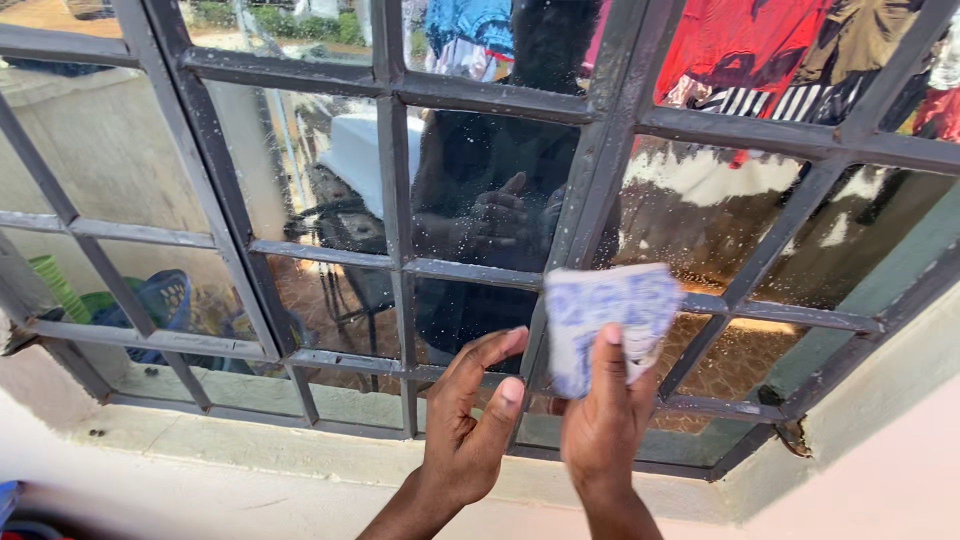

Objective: The person wipes the individual glass panes of a multi-pane window using a cloth, applying pressure to remove dirt from both the center and corners of each section.

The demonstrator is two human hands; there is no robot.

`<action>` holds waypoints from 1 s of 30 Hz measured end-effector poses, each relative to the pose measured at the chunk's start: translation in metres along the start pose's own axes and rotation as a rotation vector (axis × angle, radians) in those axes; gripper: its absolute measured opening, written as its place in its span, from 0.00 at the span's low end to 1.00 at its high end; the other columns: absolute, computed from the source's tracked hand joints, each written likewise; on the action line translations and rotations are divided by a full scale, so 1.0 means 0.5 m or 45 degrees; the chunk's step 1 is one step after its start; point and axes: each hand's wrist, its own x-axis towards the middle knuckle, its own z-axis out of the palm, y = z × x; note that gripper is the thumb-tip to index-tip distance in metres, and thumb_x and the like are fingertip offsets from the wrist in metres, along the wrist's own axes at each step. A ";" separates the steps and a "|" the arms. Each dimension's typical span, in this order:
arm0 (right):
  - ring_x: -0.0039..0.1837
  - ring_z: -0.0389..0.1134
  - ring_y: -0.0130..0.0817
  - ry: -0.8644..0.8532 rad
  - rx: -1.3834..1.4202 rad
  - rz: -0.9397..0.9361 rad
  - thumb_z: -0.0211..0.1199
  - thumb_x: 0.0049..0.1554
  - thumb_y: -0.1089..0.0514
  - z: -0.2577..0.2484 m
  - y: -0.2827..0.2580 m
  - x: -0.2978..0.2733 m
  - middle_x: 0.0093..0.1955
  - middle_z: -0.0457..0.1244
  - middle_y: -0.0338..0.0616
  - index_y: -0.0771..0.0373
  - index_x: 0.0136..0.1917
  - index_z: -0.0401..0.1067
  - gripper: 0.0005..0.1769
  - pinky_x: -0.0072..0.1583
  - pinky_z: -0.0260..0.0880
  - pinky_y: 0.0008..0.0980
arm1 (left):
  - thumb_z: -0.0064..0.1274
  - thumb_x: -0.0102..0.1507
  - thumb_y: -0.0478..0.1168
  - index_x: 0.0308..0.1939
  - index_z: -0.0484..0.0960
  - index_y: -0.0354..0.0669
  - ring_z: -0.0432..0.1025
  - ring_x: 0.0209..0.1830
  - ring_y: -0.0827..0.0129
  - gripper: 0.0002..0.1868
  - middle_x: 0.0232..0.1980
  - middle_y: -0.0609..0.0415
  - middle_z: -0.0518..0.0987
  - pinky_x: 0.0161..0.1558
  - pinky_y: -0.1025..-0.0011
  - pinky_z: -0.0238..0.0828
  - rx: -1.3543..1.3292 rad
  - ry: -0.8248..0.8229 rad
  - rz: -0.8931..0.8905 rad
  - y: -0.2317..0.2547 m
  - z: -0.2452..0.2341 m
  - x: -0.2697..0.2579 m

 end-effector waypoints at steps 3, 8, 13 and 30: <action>0.78 0.56 0.46 0.080 -0.704 -0.671 0.53 0.71 0.51 -0.049 0.007 0.074 0.79 0.53 0.54 0.69 0.82 0.46 0.34 0.80 0.52 0.47 | 0.49 0.71 0.47 0.60 0.80 0.33 0.79 0.59 0.60 0.22 0.56 0.42 0.84 0.60 0.64 0.75 -0.108 -0.009 -0.288 -0.009 0.015 0.008; 0.88 0.38 0.64 0.124 -1.707 -0.866 0.55 0.69 0.52 -0.089 0.050 0.183 0.87 0.40 0.68 0.70 0.83 0.46 0.38 0.84 0.34 0.58 | 0.54 0.69 0.42 0.51 0.85 0.35 0.82 0.48 0.70 0.14 0.44 0.49 0.87 0.48 0.72 0.78 -0.130 0.008 -0.341 -0.021 0.036 -0.007; 0.89 0.32 0.60 0.009 -1.694 -1.103 0.57 0.68 0.48 -0.019 0.073 0.263 0.87 0.36 0.64 0.71 0.84 0.42 0.43 0.85 0.26 0.60 | 0.57 0.68 0.43 0.48 0.87 0.35 0.80 0.40 0.73 0.13 0.37 0.52 0.87 0.43 0.73 0.76 -0.066 -0.007 -0.332 -0.029 0.054 -0.004; 0.89 0.38 0.59 -0.496 -1.791 -1.100 0.57 0.60 0.58 -0.103 0.047 0.247 0.87 0.43 0.59 0.67 0.82 0.53 0.39 0.86 0.35 0.61 | 0.57 0.67 0.46 0.46 0.86 0.34 0.78 0.35 0.77 0.16 0.34 0.56 0.85 0.39 0.75 0.77 -0.050 -0.109 -0.331 -0.044 0.100 0.021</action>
